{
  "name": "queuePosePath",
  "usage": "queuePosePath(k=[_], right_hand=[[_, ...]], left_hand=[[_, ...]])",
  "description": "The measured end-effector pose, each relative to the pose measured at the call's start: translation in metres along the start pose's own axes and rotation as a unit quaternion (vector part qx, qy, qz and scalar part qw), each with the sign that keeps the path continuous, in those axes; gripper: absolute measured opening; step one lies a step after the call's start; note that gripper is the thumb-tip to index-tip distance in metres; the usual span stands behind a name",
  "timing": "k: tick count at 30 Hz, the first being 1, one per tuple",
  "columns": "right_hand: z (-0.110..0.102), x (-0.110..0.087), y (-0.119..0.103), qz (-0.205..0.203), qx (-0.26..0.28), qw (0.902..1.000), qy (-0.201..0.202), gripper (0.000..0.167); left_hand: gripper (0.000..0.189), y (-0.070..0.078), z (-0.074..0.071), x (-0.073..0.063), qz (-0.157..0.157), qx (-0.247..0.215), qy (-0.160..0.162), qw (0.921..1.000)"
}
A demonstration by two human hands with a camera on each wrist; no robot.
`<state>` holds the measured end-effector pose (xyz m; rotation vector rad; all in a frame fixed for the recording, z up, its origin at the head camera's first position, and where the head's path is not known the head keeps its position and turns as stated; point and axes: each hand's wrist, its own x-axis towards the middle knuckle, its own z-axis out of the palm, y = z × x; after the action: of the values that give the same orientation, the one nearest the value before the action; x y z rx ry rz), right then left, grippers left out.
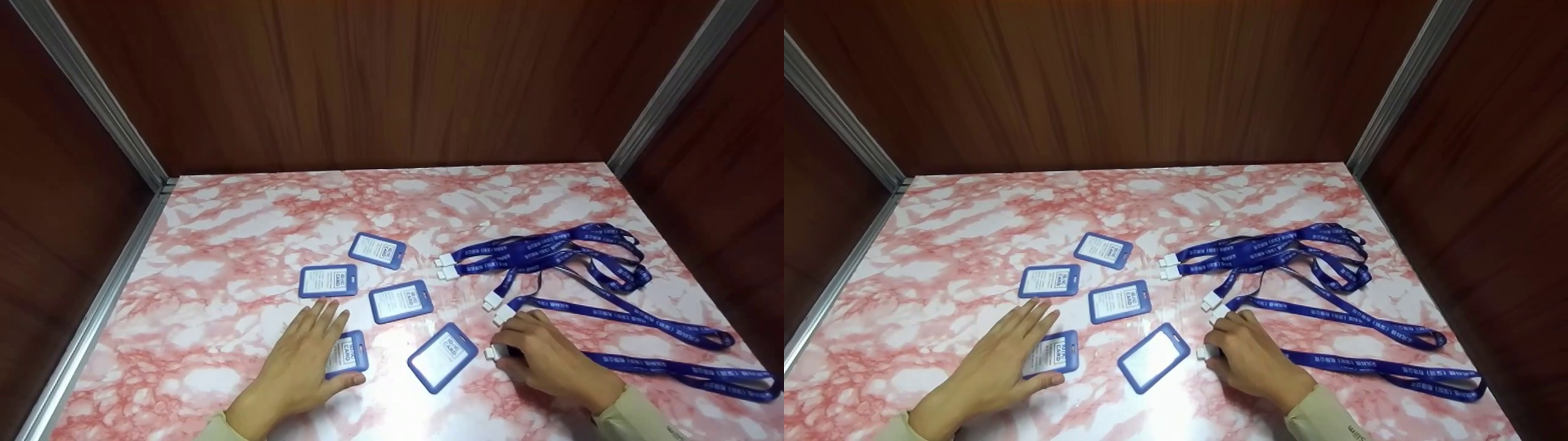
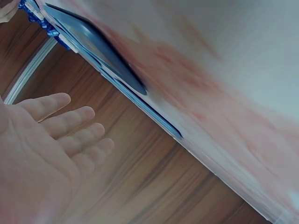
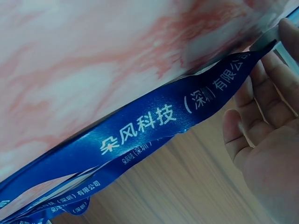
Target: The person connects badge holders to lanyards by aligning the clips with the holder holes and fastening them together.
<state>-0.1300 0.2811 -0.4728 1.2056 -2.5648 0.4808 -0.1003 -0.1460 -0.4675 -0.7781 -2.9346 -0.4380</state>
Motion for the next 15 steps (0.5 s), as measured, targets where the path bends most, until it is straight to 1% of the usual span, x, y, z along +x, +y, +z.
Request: queuePosePath(k=[7, 11, 15], right_hand=[[-0.001, 0.0, -0.001, 0.019, -0.002, 0.9998, -0.008, 0.025], [-0.001, 0.001, -0.002, 0.027, 0.001, 0.9996, -0.011, 0.024], [-0.001, 0.001, -0.002, 0.026, -0.001, 0.9996, -0.009, 0.023]], left_hand=[[0.1, 0.008, 0.002, 0.006, 0.004, -0.008, -0.018, 0.9998], [0.099, 0.013, 0.003, 0.008, 0.008, -0.004, -0.013, 0.9999], [0.097, 0.017, 0.004, 0.009, 0.01, -0.004, -0.007, 0.9999]])
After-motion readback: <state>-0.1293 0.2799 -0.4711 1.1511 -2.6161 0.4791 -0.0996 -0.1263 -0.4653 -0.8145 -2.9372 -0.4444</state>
